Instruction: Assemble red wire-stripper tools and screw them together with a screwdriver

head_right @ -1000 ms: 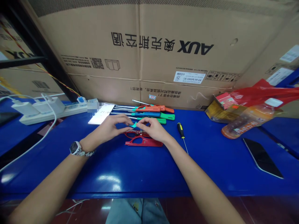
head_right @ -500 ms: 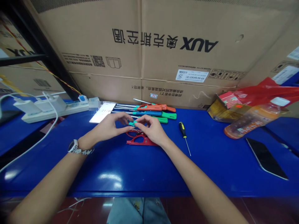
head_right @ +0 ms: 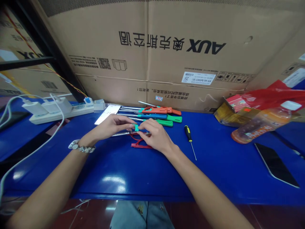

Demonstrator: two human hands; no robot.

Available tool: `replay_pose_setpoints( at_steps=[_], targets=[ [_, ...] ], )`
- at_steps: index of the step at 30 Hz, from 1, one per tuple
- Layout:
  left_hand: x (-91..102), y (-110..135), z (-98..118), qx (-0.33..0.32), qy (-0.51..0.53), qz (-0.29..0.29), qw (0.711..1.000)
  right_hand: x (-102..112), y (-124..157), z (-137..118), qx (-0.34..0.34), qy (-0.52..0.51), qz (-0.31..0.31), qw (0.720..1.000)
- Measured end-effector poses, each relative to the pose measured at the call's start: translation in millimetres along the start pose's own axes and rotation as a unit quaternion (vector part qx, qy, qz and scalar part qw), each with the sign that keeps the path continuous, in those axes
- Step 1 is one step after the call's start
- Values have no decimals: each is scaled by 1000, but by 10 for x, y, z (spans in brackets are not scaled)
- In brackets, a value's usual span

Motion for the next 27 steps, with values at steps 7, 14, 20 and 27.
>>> replay_pose_setpoints(
  at_steps=[7,14,20,27],
  targets=[
    [37,12,167,-73,-193,31,978,-125,7,-6,12,42,-56,997],
    [-22,13,67,-36,-199,1,979,-46,-6,-20,1,14,-72,997],
    [-156,15,29,-33,-225,-39,973,-2,51,332,-73,36,-120,989],
    [-157,-4,1,-63,-271,-29,960,-145,102,290,-75,54,-171,981]
  ],
)
Point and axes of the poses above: each hand's wrist, its own y-axis away from the middle knuckle, its own x-axis out of the back of the hand, z = x × y, the point moved 10 cm from there along -y, towards the middle knuckle, and after that the axes turned 7 degrees about y, right-handed, at the moved point
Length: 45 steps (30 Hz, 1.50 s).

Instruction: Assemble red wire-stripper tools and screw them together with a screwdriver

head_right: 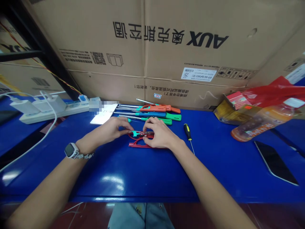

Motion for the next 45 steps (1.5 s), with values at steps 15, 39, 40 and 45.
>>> replay_pose_setpoints(
  at_steps=[15,39,40,45],
  targets=[
    [-123,-32,-44,11,-2,-25,1000,-185,-41,36,-10,-57,-66,996],
    [-138,-44,-117,70,84,-8,994,-179,-56,128,-64,-115,-65,989],
    [-139,-41,-125,77,89,-8,993,-178,-52,122,-64,-110,-66,990],
    [-143,-38,-129,93,95,-14,991,-136,-45,-32,-30,-77,-16,996]
  ],
)
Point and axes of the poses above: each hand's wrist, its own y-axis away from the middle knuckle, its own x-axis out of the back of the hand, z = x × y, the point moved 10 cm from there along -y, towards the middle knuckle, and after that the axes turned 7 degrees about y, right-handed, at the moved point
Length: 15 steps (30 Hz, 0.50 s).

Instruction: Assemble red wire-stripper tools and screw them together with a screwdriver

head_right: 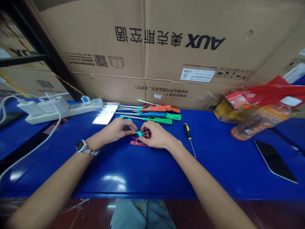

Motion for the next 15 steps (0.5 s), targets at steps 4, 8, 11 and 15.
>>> replay_pose_setpoints(
  at_steps=[4,8,11,15],
  targets=[
    [-19,-4,18,-19,-20,-3,1000,8,-26,-102,5,96,65,993],
    [0,13,15,-18,-41,6,999,-40,-63,-44,-30,123,64,990],
    [16,45,83,-43,-73,3,996,-52,-62,34,-51,90,62,993],
    [-47,70,77,-54,-117,-41,991,-67,-62,61,-44,64,66,995]
  ],
)
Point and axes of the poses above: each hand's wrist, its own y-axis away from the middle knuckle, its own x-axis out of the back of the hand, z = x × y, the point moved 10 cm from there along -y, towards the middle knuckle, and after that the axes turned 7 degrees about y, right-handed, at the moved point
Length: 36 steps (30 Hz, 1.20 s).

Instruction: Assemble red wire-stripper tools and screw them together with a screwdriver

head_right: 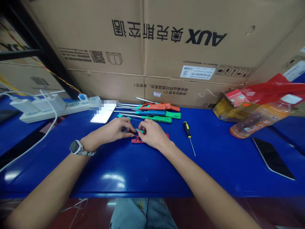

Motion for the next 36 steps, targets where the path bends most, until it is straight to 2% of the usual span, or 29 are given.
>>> replay_pose_setpoints(
  at_steps=[4,13,21,25,30,34,36],
  targets=[
    [-66,-7,-69,10,-8,-27,1000,-8,-9,20,-6,-5,8,1000],
    [-97,-29,-103,-2,-6,-24,1000,7,-30,39,-26,2,2,1000],
    [-103,-31,-85,11,17,-21,1000,29,-34,-106,-16,86,-25,996],
    [-38,-20,-110,23,41,-4,999,26,-28,-193,-10,133,-50,990],
    [171,40,-264,64,48,58,995,6,-38,-56,-47,80,-33,995],
    [43,54,-298,79,71,-10,994,-40,-42,70,-65,11,-24,998],
    [13,52,-268,74,84,-23,993,-57,-39,101,-72,-14,-28,997]
  ],
)
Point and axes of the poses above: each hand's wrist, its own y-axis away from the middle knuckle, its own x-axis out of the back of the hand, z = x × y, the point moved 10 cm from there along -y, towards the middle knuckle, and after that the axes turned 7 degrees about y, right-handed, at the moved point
